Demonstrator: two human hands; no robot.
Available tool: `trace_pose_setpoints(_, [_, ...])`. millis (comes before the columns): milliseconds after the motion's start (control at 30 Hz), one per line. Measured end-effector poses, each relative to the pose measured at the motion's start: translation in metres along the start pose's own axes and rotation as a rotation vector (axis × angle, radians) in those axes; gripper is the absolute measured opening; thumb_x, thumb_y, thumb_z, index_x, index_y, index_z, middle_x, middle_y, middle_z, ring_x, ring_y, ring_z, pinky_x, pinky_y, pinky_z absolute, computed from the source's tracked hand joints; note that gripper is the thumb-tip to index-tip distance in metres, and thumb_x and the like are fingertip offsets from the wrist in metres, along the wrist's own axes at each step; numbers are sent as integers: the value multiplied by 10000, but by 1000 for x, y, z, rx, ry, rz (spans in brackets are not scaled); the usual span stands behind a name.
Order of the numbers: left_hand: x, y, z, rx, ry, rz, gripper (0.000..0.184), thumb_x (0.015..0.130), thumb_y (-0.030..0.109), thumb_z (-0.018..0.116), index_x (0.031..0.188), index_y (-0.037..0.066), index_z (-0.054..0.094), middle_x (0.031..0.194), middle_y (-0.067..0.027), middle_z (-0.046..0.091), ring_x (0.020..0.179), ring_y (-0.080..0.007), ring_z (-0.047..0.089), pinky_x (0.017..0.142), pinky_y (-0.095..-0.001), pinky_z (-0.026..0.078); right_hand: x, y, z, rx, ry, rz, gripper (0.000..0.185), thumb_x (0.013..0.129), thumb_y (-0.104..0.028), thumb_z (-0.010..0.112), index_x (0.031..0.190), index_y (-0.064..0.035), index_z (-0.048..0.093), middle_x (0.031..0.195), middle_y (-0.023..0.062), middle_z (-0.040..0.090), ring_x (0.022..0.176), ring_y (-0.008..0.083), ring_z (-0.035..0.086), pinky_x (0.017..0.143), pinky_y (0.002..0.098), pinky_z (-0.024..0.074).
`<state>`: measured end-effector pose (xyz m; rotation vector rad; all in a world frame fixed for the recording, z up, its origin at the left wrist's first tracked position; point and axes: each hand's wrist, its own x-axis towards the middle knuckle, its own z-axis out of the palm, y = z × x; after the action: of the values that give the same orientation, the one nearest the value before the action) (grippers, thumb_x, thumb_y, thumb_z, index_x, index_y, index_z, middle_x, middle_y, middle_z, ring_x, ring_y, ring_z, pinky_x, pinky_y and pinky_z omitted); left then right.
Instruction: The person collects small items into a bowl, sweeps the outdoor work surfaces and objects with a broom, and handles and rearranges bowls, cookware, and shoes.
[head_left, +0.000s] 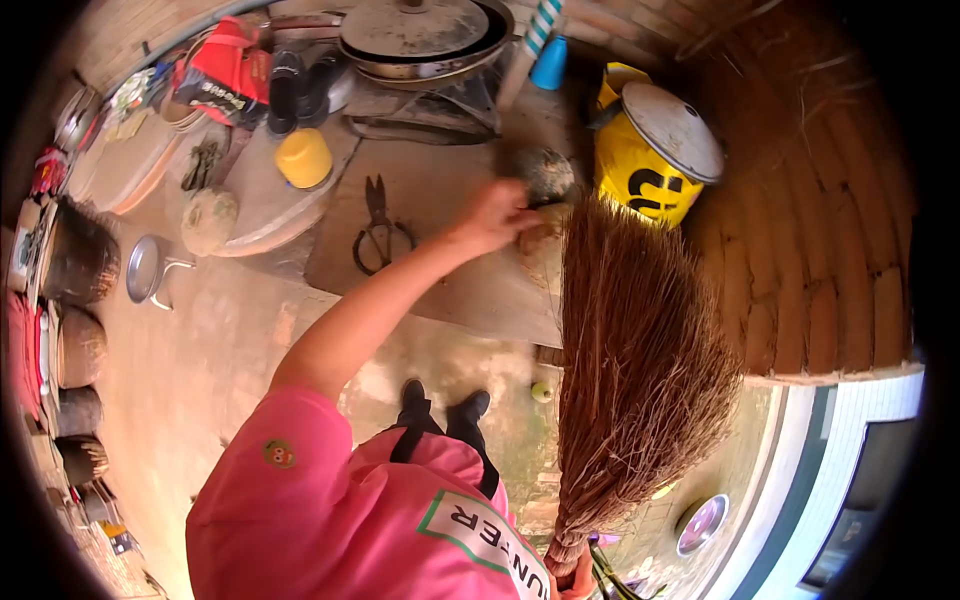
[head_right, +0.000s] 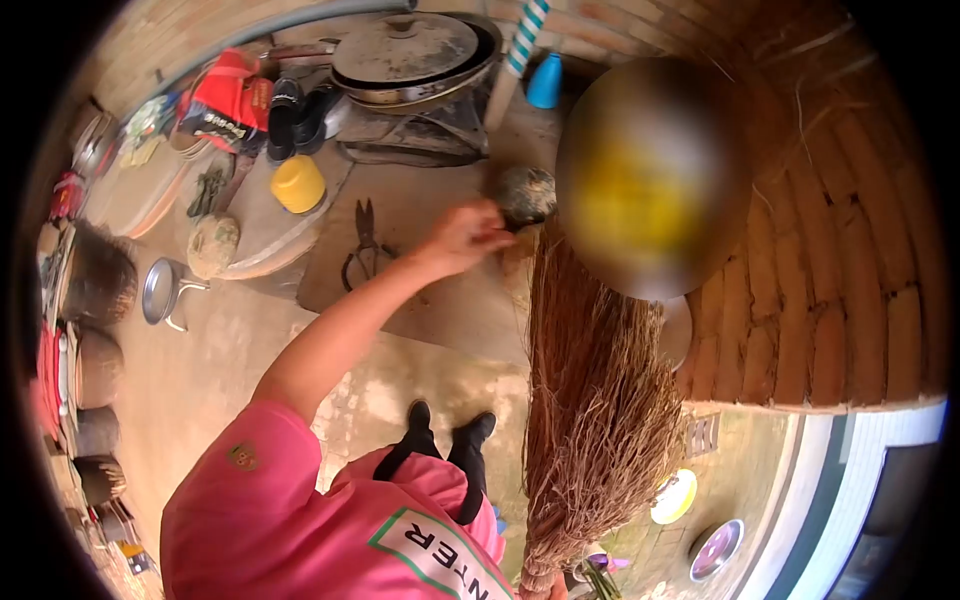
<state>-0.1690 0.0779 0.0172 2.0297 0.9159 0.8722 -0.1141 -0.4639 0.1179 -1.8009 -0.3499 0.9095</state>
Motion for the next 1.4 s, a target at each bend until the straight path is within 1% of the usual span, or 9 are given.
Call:
trace_pose_setpoints(67, [-31, -24, -61, 132, 177, -72, 244, 882, 130, 717, 722, 48, 552, 648, -86, 519, 667, -131, 540, 576, -327, 450, 9, -5, 3, -34, -32, -18, 598, 819, 41, 674, 1384, 32, 478, 1004, 69, 634, 811, 82, 567, 718, 212, 456])
trace_pose_setpoints(133, [-65, -43, -127, 371, 264, -292, 217, 833, 137, 725, 717, 37, 571, 740, -137, 625, 644, -321, 569, 588, -389, 465, 16, -4, 5, -48, -53, -32, 600, 820, 44, 672, 1387, 32, 476, 1004, 69, 634, 806, 82, 564, 714, 212, 455])
trace_pose_setpoints(333, [-183, -112, -288, 1086, 897, -236, 467, 730, 204, 798, 1113, 5, 618, 995, -212, 631, 907, -393, 629, 822, -457, 511, 34, 2, 17, -81, -124, -65, 607, 823, 50, 666, 1396, 29, 469, 1004, 69, 635, 790, 83, 558, 700, 213, 452])
trace_pose_setpoints(733, [-237, -194, -416, 1198, 450, -746, 281, 827, 287, 713, 876, 37, 593, 888, -190, 674, 868, -382, 660, 703, -493, 505, 42, -15, 73, -158, -309, -28, 562, 744, 11, 743, 1268, 89, 556, 888, 0, 650, 725, 54, 571, 642, 198, 440])
trace_pose_setpoints(800, [-260, -257, -457, 1242, 247, -558, 330, 847, 374, 688, 961, 66, 651, 958, -206, 686, 915, -372, 672, 710, -484, 528, 43, -7, 63, -446, -369, -125, 582, 740, -16, 756, 1282, 68, 560, 859, 46, 678, 723, 89, 610, 653, 233, 474])
trace_pose_setpoints(867, [-256, -255, -465, 1335, 196, -698, 409, 883, 433, 649, 975, 35, 661, 1000, -236, 678, 943, -380, 667, 760, -506, 522, 42, -17, 69, -581, -439, -224, 658, 732, -102, 776, 1335, 29, 547, 1080, 219, 694, 994, 319, 708, 844, 327, 551])
trace_pose_setpoints(933, [-265, -294, -496, 1143, 127, -657, 407, 875, 384, 656, 926, -20, 644, 939, -255, 679, 851, -408, 669, 719, -518, 508, 44, -23, 74, -587, -477, -299, 647, 730, -92, 772, 1330, 16, 554, 1042, 225, 697, 952, 324, 717, 798, 343, 560])
trace_pose_setpoints(1067, [-253, -268, -489, 528, 249, -795, 266, 831, 165, 594, 601, 31, 593, 470, -77, 509, 371, -198, 496, 349, -345, 340, 41, -6, 73, -617, -471, -363, 644, 726, -106, 785, 1330, -38, 572, 967, 224, 689, 853, 352, 713, 732, 356, 564])
trace_pose_setpoints(1400, [-221, -170, -441, -19, 459, -780, 266, 836, 124, 589, 574, 97, 554, 486, 9, 448, 372, -67, 343, 360, -227, 195, 35, -5, 71, -472, -443, -276, 640, 750, -142, 811, 1333, -28, 573, 958, 217, 687, 840, 337, 718, 730, 353, 560])
